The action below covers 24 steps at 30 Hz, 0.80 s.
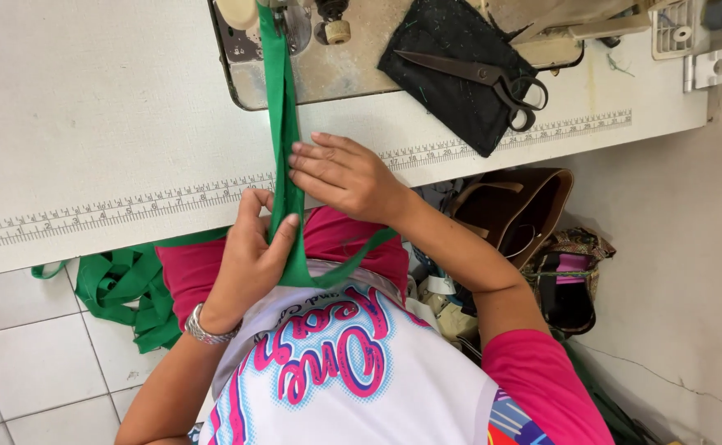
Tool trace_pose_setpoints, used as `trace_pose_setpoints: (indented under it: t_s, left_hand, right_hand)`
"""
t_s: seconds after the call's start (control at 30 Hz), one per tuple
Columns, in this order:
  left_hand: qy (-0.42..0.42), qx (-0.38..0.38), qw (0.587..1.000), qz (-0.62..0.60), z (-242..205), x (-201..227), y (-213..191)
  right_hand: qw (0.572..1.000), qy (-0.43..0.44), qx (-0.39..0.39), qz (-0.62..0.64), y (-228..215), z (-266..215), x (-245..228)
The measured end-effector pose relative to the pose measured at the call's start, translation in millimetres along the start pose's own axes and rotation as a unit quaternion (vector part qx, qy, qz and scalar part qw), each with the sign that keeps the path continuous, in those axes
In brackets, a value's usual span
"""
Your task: Sewing green fabric strips using an industrial sewing machine
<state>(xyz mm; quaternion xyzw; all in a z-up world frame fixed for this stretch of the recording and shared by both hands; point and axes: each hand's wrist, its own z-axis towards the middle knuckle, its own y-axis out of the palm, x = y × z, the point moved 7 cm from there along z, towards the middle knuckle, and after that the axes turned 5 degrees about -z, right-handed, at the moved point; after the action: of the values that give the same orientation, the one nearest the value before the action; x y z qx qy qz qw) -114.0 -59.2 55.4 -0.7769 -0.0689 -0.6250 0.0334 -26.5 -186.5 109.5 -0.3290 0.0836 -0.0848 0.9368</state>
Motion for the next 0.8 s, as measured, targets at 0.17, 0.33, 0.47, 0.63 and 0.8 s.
trace_pose_setpoints:
  t_s: [0.17,0.33,0.47,0.63,0.8]
  left_hand:
    - [0.255,0.085,0.828,0.492,7,35,11]
    - [0.416,-0.010,0.779,0.469,20,62,33]
    - [0.393,-0.044,0.778,0.489,26,54,31]
    - [0.423,-0.011,0.733,0.532,22,56,33]
    - [0.447,0.010,0.715,0.538,22,48,31]
  right_hand:
    - [0.999,0.009,-0.043,-0.004,8,-7,-3]
    - [0.998,0.000,-0.046,-0.034,5,-10,-7]
    - [0.999,0.015,-0.036,-0.029,9,-22,-5]
    - [0.999,0.041,-0.002,-0.008,9,-28,-1]
    - [0.998,0.049,-0.024,0.018,9,-21,-2]
